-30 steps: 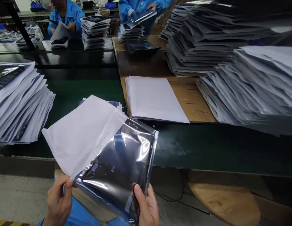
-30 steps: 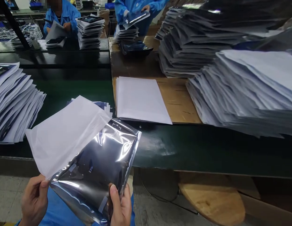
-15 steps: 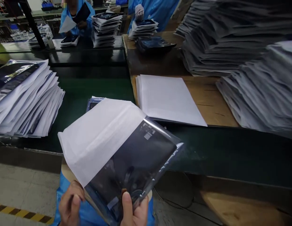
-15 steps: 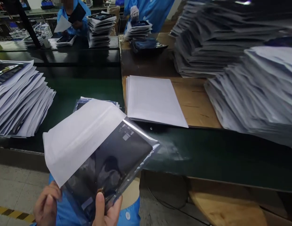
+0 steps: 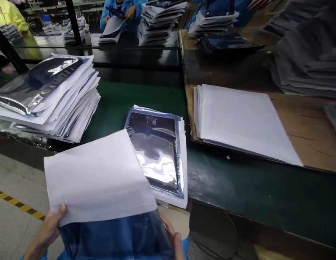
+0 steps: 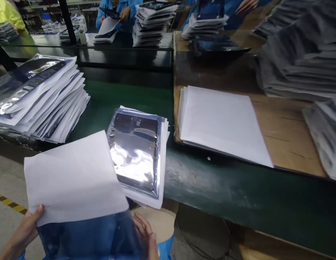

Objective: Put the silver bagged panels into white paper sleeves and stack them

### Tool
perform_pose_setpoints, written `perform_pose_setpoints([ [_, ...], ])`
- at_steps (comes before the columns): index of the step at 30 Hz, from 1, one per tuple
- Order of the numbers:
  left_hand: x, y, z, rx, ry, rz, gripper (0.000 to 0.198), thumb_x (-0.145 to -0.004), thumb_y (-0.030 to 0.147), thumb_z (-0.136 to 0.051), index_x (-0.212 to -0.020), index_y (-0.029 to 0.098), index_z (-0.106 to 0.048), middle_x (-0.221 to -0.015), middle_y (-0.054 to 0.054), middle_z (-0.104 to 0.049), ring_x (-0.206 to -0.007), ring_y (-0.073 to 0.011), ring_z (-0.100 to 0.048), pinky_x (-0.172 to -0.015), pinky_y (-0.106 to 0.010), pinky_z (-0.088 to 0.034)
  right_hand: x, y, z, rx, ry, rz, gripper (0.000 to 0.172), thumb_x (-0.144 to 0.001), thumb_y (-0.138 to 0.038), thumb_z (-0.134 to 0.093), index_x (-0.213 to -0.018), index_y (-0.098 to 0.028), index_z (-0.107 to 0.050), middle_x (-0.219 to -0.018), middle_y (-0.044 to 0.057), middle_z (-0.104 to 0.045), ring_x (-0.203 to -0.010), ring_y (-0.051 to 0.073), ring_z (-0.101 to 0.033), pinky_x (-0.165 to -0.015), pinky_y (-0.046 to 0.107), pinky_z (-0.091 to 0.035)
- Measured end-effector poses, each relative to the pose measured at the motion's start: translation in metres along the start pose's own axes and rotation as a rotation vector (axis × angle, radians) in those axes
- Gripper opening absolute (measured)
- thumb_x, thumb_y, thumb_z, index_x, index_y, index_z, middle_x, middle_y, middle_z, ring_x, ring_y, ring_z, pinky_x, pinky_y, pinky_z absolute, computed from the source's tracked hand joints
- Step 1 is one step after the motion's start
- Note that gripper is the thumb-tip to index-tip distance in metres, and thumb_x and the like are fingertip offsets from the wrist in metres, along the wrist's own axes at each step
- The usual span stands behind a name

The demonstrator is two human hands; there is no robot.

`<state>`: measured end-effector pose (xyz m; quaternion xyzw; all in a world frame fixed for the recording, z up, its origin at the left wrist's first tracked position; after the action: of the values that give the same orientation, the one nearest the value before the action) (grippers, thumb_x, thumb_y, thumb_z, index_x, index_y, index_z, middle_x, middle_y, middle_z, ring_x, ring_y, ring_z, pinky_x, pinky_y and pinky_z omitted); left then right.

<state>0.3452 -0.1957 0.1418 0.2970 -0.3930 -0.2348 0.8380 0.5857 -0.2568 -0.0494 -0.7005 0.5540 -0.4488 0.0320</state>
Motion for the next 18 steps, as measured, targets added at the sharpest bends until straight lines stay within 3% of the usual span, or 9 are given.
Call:
perform_pose_setpoints([
  [2, -0.008, -0.013, 0.023, -0.071, -0.057, 0.074, 0.058, -0.057, 0.058, -0.078, -0.097, 0.018, -0.067, -0.091, -0.010, -0.075, -0.095, -0.0322, -0.068, -0.085, -0.044, -0.055, -0.015, 0.002, 0.002, -0.068, -0.074, -0.117, 0.052, -0.086, -0.064, -0.043, -0.107, -0.023, -0.067, -0.102, 0.009, -0.073, -0.096, 0.025, -0.067, -0.084, 0.040, -0.052],
  [4, -0.018, -0.024, 0.032, -0.123, -0.106, 0.141, 0.054, -0.060, 0.054, -0.078, -0.096, 0.016, -0.067, -0.095, -0.011, -0.075, -0.098, -0.0308, -0.068, -0.089, -0.042, -0.054, -0.027, 0.007, -0.005, -0.068, -0.150, -0.193, 0.055, -0.082, -0.065, -0.049, -0.105, -0.020, -0.070, -0.102, 0.012, -0.074, -0.096, 0.027, -0.067, -0.085, 0.042, -0.051],
  [8, -0.041, -0.040, 0.023, -0.163, -0.135, 0.155, 0.053, -0.064, 0.052, -0.077, -0.100, 0.016, -0.065, -0.104, -0.012, -0.073, -0.107, -0.0288, -0.064, -0.093, -0.040, -0.051, -0.044, 0.022, -0.021, 0.163, -0.059, -0.095, 0.044, -0.077, -0.056, -0.063, -0.094, -0.017, -0.075, -0.094, 0.010, -0.075, -0.092, 0.027, -0.066, -0.084, 0.040, -0.050],
  [11, -0.051, -0.054, 0.013, -0.161, -0.131, 0.202, 0.062, -0.052, 0.058, -0.080, -0.095, 0.015, -0.066, -0.100, -0.013, -0.073, -0.105, -0.0316, -0.064, -0.093, -0.041, -0.050, -0.047, 0.033, -0.021, 0.229, 0.071, -0.072, 0.045, -0.070, -0.056, -0.068, -0.088, -0.016, -0.076, -0.092, 0.009, -0.076, -0.091, 0.027, -0.065, -0.081, 0.037, -0.051],
  [14, -0.048, -0.067, 0.010, -0.165, -0.119, 0.239, 0.067, -0.044, 0.062, -0.081, -0.091, 0.015, -0.067, -0.092, -0.012, -0.075, -0.099, -0.0340, -0.065, -0.093, -0.044, -0.049, -0.038, 0.045, -0.013, 0.242, 0.113, -0.109, 0.047, -0.071, -0.057, -0.066, -0.089, -0.014, -0.076, -0.089, 0.009, -0.076, -0.086, 0.027, -0.067, -0.075, 0.035, -0.053],
  [18, -0.030, -0.081, 0.013, -0.167, -0.124, 0.272, 0.065, -0.048, 0.061, -0.080, -0.093, 0.016, -0.069, -0.093, -0.011, -0.075, -0.102, -0.0336, -0.064, -0.094, -0.044, -0.048, -0.017, 0.061, 0.004, 0.277, 0.125, -0.208, 0.052, -0.070, -0.059, -0.066, -0.090, -0.012, -0.076, -0.083, 0.009, -0.076, -0.078, 0.028, -0.068, -0.068, 0.034, -0.055],
])
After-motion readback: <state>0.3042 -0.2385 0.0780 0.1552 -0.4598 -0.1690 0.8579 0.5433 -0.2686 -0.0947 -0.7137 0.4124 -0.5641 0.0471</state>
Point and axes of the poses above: each hand's wrist, its own x-axis away from the middle knuckle, its own z-axis out of the back of the hand, y = z × x, the point moved 1 cm from there along -x, towards the middle knuckle
